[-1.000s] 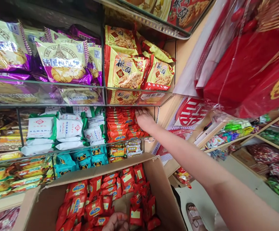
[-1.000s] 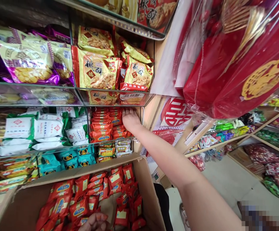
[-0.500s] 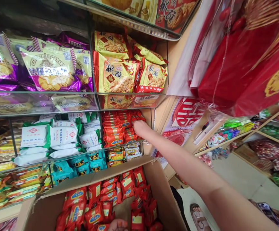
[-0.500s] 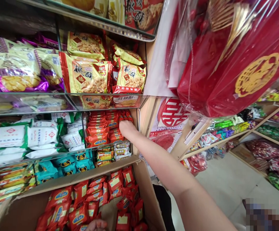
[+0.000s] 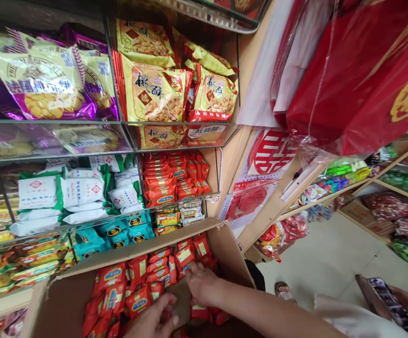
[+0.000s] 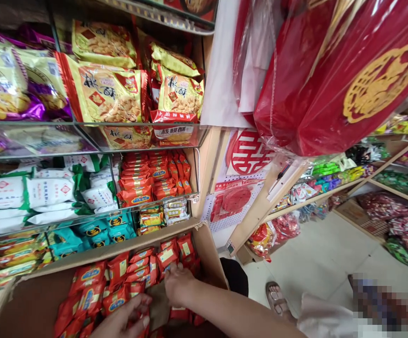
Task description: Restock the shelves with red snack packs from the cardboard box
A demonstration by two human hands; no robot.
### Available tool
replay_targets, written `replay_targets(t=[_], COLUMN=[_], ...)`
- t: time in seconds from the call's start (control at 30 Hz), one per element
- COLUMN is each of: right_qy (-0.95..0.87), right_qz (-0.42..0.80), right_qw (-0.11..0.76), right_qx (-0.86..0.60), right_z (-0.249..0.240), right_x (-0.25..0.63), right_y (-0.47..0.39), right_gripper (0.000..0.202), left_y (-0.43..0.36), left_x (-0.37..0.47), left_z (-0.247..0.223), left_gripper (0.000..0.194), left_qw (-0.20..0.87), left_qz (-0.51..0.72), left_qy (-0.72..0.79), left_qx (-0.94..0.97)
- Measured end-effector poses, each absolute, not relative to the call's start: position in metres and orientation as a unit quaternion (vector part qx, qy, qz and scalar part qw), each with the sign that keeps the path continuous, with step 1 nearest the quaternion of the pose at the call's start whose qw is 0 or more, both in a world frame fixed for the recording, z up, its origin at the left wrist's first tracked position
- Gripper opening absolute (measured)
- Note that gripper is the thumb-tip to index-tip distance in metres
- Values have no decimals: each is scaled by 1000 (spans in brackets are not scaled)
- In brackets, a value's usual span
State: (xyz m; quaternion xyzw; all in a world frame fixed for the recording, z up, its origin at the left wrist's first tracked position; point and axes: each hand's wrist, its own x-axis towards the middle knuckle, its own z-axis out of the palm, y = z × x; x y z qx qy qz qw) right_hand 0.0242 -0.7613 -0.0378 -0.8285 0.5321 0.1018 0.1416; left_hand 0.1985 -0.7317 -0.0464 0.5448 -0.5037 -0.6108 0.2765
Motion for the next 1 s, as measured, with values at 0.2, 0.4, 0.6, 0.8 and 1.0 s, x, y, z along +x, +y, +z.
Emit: replay_targets(t=[0.2, 0.4, 0.6, 0.8, 1.0], right_qy=[581, 598, 596, 506, 535], right_qz=[149, 126, -49, -403, -513], right_qw=[151, 179, 279, 639, 453], right_qx=[-786, -771, -752, -417, -496], right_z=[-83, -73, -32, -15, -7], right_x=[42, 36, 13, 22, 29], right_y=[-752, -755, -763, -745, -748], right_gripper=[32, 22, 16, 30, 33], left_y=[-727, -723, -733, -732, -732], left_x=[207, 216, 204, 182, 170], left_z=[-86, -95, -65, -11, 9], left_gripper=[33, 36, 58, 27, 36], left_qw=[202, 220, 300, 406, 433], left_qz=[-593, -603, -593, -638, -596], left_qy=[-535, -526, -474, -371, -421], left_qx=[567, 558, 577, 539, 529])
